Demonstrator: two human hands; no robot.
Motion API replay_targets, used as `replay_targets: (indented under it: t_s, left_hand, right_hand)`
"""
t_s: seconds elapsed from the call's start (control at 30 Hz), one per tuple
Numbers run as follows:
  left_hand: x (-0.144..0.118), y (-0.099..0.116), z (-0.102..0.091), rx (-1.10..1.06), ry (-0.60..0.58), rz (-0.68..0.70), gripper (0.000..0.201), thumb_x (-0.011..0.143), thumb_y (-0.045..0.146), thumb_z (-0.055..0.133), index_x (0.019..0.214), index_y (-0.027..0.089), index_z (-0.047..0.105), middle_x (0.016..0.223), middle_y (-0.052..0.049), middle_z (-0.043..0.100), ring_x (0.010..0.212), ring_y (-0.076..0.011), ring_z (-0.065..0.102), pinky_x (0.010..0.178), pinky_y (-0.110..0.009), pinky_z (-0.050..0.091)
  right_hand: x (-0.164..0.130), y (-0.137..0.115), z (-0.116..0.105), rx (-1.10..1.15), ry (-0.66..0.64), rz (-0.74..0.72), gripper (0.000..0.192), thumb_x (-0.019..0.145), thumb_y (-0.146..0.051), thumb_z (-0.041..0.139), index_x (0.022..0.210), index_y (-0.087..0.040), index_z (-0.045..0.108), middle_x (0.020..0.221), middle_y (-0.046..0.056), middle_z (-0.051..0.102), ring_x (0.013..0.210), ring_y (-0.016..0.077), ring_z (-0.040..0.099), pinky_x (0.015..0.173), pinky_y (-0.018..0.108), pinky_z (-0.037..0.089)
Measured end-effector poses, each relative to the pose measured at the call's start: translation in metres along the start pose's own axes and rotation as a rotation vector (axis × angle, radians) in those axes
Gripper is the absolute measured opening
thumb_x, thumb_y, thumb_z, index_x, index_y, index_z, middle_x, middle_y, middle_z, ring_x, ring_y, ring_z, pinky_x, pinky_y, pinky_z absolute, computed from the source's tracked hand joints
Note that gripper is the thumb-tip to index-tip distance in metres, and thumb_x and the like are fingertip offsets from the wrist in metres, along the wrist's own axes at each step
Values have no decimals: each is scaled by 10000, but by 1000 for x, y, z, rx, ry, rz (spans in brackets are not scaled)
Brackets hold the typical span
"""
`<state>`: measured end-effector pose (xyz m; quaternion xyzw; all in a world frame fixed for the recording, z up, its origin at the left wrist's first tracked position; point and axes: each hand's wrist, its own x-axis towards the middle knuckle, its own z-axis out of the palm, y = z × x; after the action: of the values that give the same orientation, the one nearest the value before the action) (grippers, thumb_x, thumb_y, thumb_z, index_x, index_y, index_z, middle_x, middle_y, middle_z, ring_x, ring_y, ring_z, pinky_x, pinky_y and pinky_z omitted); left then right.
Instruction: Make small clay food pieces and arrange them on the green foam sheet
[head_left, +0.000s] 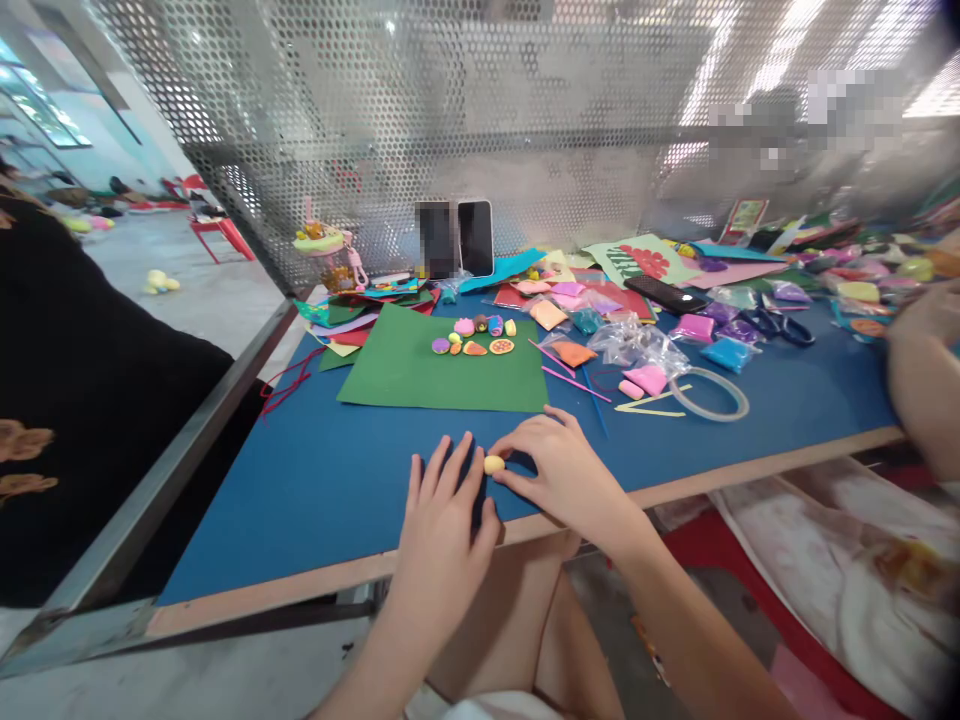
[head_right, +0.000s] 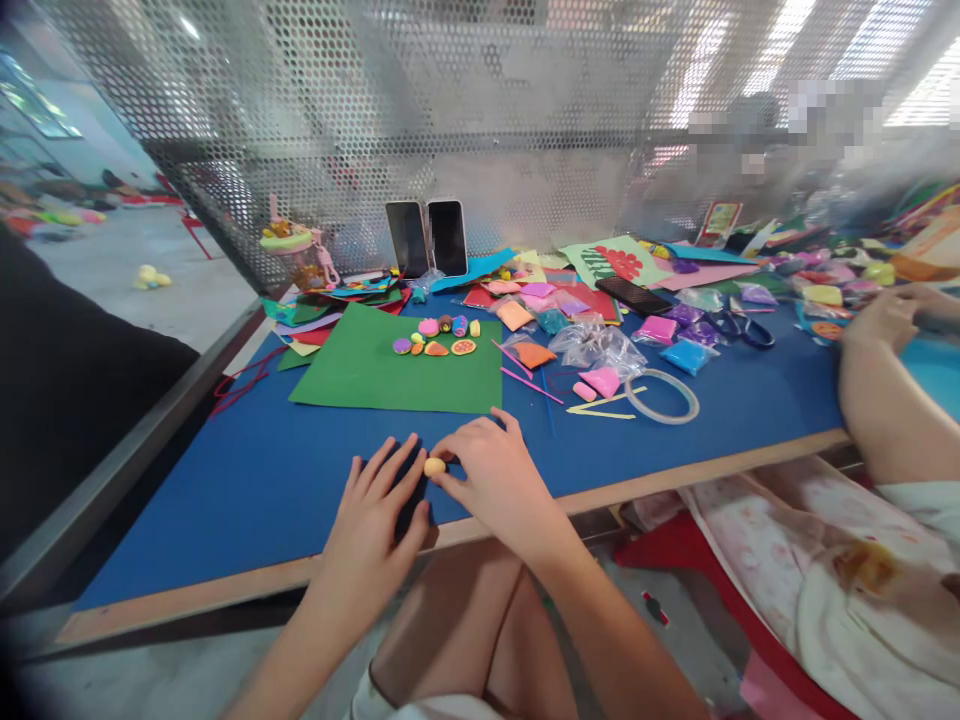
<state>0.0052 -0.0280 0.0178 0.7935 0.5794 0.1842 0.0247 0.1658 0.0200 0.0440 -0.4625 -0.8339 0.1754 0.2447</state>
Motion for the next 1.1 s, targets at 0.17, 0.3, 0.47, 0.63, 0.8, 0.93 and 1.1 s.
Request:
replay_targets:
  t_s: [0.17,0.3,0.47,0.63,0.8,0.93,1.1]
  left_hand:
    - [-6,4,1,55,21,-13,461,865,229,383,1296,114,499,1428,-136,411,1343,-328,313,1055,-624,257]
    - [-7,8,2,72,69,13,452,863,208,390,1290,115,504,1427,-146,409,1343,-338,313,1047,-631,264]
    - [-7,11,4,95,102,39,492,870,207,383,1348,96,428,1450,-159,367,1362,-327,279,1057,-611,264]
    - [-7,11,6,94,103,28,488,875,226,382,1346,107,430,1443,-149,382,1355,-326,294,1056,-604,270]
    - [-3,6,1,54,110,8,490,884,229,356,1352,94,419,1443,-149,383,1354,-329,292,1052,-613,270]
    - [5,9,0,18,78,20,464,882,218,357,1324,123,462,1439,-127,397,1348,-321,306,1067,-605,249]
    - [10,19,4,-26,47,48,453,875,224,384,1307,133,484,1431,-111,414,1352,-317,298,1085,-591,223]
  right_hand:
    - [-3,4,2,-2,14,-13,71,813,-269,644,880,-254,664,924,3,697,947,190,603,1036,457,228]
    - [-9,2,2,-11,23,-12,100,819,-233,631,912,-258,657,965,10,695,979,199,594,1050,473,202]
    - [-14,0,3,-15,33,-12,152,848,-206,585,975,-259,650,991,24,694,1013,201,586,1070,475,181]
    - [-12,-1,6,-8,29,-16,192,859,-245,584,1044,-258,636,1015,31,694,1011,200,593,1070,469,189]
    - [-12,2,2,-28,79,-26,159,885,-272,556,1005,-251,658,991,22,700,982,188,600,1072,447,191]
    - [-14,9,-4,-94,87,17,173,892,-301,539,990,-258,675,990,34,700,987,209,591,1068,471,186]
    - [-18,14,-9,-119,52,13,196,876,-270,552,1038,-250,660,1027,34,687,1028,213,573,1085,470,154]
